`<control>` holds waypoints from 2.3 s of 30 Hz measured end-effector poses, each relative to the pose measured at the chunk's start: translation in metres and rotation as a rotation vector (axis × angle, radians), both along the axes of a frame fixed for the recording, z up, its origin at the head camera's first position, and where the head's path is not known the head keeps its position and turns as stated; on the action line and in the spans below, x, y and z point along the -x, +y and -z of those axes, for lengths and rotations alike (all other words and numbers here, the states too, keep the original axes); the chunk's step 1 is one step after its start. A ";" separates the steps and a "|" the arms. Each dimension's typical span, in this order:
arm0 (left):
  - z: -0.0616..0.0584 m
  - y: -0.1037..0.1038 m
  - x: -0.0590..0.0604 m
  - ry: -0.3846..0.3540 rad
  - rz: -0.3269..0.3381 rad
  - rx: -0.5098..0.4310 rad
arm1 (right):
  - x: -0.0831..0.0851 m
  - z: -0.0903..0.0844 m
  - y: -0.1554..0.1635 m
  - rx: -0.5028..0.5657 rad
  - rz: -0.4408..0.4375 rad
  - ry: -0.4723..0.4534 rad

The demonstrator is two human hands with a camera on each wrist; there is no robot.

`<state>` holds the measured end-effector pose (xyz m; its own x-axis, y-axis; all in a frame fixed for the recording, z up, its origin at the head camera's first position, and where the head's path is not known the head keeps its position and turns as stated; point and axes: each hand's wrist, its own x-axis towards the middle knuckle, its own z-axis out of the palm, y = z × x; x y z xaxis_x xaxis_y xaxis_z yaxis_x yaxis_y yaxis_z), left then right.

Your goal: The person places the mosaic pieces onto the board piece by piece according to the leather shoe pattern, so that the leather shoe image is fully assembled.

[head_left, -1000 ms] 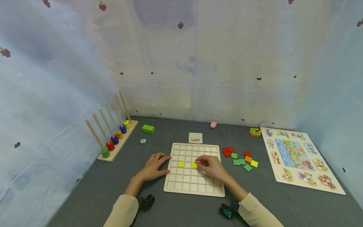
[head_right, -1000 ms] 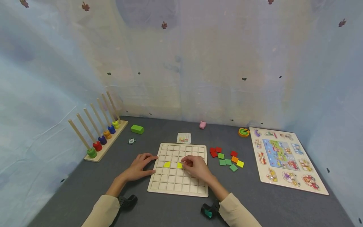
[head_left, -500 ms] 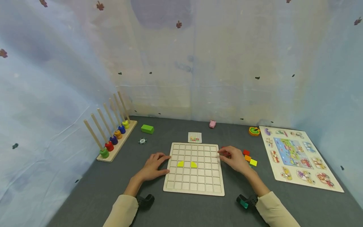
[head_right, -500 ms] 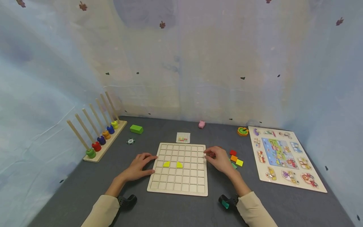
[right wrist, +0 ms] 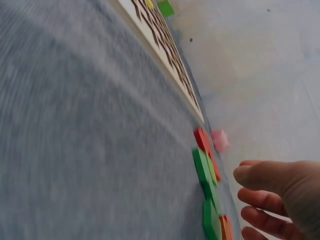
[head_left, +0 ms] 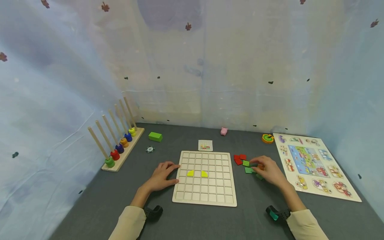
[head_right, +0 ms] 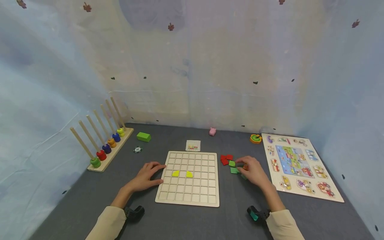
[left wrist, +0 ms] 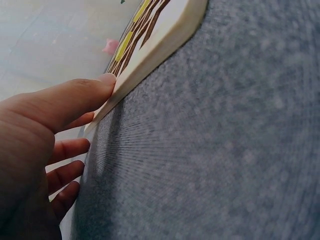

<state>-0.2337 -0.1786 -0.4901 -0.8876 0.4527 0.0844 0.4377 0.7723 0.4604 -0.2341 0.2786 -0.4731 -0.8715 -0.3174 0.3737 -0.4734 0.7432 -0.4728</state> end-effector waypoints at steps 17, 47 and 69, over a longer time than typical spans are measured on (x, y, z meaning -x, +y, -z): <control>0.001 -0.002 0.001 0.011 0.019 -0.011 | 0.000 0.008 0.022 -0.095 0.107 -0.009; -0.001 -0.001 0.001 0.004 0.020 -0.004 | -0.009 -0.003 -0.123 0.146 -0.334 0.041; -0.009 0.001 0.002 0.010 0.020 -0.012 | -0.020 0.012 -0.204 0.057 -0.404 0.082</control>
